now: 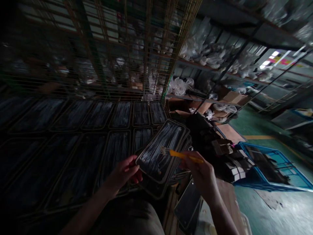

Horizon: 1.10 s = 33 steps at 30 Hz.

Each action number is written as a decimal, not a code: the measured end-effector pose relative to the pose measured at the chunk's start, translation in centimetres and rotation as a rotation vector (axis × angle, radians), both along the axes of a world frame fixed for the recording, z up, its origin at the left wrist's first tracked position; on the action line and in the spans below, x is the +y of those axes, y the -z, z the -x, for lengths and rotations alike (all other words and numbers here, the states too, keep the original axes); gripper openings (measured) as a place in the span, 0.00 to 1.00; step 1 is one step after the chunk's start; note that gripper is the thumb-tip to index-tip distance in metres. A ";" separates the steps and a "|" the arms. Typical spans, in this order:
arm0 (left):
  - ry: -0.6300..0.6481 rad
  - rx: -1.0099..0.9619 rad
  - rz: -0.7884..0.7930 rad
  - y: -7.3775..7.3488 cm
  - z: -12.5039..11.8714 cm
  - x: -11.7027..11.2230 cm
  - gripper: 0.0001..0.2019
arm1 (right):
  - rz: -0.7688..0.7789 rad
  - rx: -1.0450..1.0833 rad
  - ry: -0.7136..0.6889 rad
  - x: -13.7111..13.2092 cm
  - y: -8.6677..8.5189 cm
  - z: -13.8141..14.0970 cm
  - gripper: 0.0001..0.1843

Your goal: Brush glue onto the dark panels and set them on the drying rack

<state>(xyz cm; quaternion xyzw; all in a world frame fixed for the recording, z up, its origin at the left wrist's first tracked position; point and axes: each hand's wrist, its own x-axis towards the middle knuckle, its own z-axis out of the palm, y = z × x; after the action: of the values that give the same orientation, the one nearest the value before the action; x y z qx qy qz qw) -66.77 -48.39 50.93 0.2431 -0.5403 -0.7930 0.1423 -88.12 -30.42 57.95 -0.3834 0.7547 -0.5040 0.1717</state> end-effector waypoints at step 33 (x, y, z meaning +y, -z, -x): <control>-0.198 -0.136 0.120 -2.8 1.2 2.4 0.14 | 0.300 0.499 0.068 -3.5 5.1 12.9 0.14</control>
<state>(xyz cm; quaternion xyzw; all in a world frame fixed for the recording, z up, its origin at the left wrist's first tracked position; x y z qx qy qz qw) -67.94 -45.95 53.72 0.3392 -0.5685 -0.7231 0.1972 -101.03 -33.93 52.86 -0.4911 0.7029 -0.5056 -0.0950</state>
